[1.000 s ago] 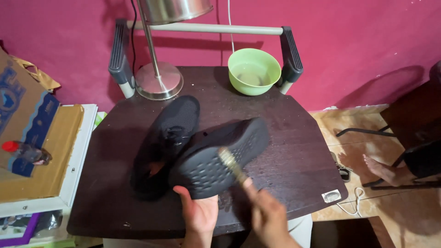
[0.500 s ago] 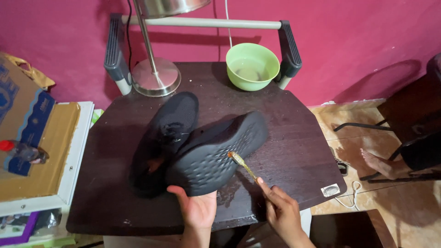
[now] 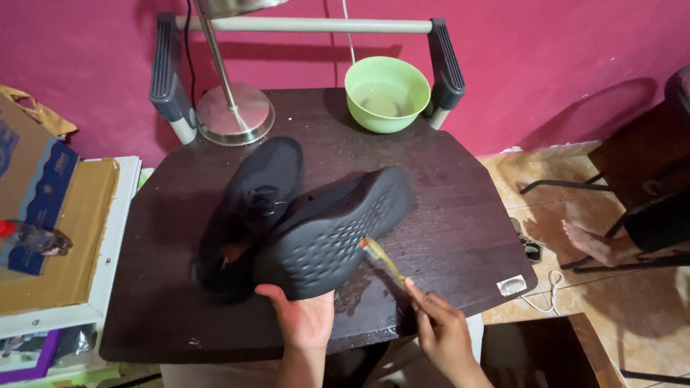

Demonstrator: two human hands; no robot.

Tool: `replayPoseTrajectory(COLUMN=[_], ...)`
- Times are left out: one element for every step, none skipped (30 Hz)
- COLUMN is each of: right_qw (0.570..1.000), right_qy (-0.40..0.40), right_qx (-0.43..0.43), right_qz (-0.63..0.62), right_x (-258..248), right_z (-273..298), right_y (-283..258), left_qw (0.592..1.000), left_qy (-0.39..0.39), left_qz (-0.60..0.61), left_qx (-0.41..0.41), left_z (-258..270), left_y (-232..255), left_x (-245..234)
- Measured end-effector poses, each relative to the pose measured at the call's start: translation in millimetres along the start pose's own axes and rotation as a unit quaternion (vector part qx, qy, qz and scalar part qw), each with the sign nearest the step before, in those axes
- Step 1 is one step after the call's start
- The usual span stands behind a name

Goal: The person scrubs a black sneaker with a toothbrush, repeatedly dipping the brush into a bowl of water. They clean the upper, laces, and sole of the shoe while holding it on a table.

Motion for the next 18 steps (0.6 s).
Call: replayPoseTrajectory(right_qw=[0.999,0.997,0.998,0.997,0.993,0.994,0.997,0.998,0.998,0.996,0.993,0.993,0.996,0.997,0.997,0.997,0.995,0.996], right_qy=[0.007,0.014,0.017,-0.02,-0.059,-0.058,-0.015,0.028,0.025,0.047,0.077,0.08,0.04,0.0,-0.002,0.026,0.054,0.052], right_qx=[0.028,0.056,0.053,0.046,0.042,0.042,0.034,0.026,0.026,0.043,0.057,0.053,0.031,0.009,0.008,-0.014,-0.034,-0.034], right_qz=[-0.021,-0.041,-0.041,-0.066,-0.088,-0.087,-0.065,-0.043,-0.044,-0.054,-0.065,-0.065,-0.07,-0.074,-0.072,-0.07,-0.07,-0.07], right_x=[-0.9,-2.1,0.1,3.2,5.0,3.6,0.7,-1.9,-1.1,-1.3,-0.3,2.1,3.5,5.7,5.2,4.6,4.5,0.4], right_z=[-0.6,-1.2,2.1,5.3,11.8,3.2,-3.6,-10.2,-8.3,-6.2,-9.3,-3.4,3.1,9.5,4.5,-0.5,-4.2,-5.0], right_y=[-4.5,-9.4,-20.3,-31.1,-42.2,-34.4,-26.9,-19.6,-22.3,-25.1,-26.5,-34.6,-42.5,-50.1,-45.2,-40.3,-36.6,-35.3], left_qw=[1.0,0.999,0.999,1.0,1.0,1.0,0.999,0.998,0.998,0.996,0.99,0.989,0.99,0.99,0.991,0.991,0.991,0.992], left_qy=[0.016,0.033,0.029,0.021,0.016,0.016,-0.011,-0.038,-0.036,-0.08,-0.131,-0.136,-0.133,-0.13,-0.129,-0.127,-0.123,-0.121], left_qz=[-0.005,-0.01,-0.01,-0.007,-0.003,-0.001,0.001,0.003,0.003,0.014,0.026,0.026,0.013,0.0,0.002,0.008,0.013,0.013], left_qx=[-0.007,-0.014,-0.013,-0.014,-0.016,-0.017,-0.031,-0.044,-0.042,-0.045,-0.049,-0.048,-0.048,-0.048,-0.046,-0.046,-0.045,-0.044], left_z=[-0.2,-0.4,-0.2,-0.2,2.6,2.2,4.7,7.3,12.4,17.7,17.0,16.7,16.8,16.7,18.1,19.6,22.2,25.1], left_y=[0.4,0.9,1.5,1.9,1.5,1.0,0.5,0.3,0.1,-0.2,-1.0,1.8,3.1,4.5,4.5,4.7,5.9,5.9], left_x=[-0.6,-0.7,-3.2,-5.6,-8.5,-10.6,-12.1,-13.8,-13.7,-12.0,-10.6,-9.8,-8.9,-8.6,-17.9,-27.7,-36.9,-37.9])
Point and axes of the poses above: each hand's wrist, its own z-axis away from the middle knuckle, its own x-axis out of the palm, y = z × x, the point moved 1 cm from there along -z, towards the middle knuckle, and after that the axes turned 15 degrees about z, right-handed, at the moved point
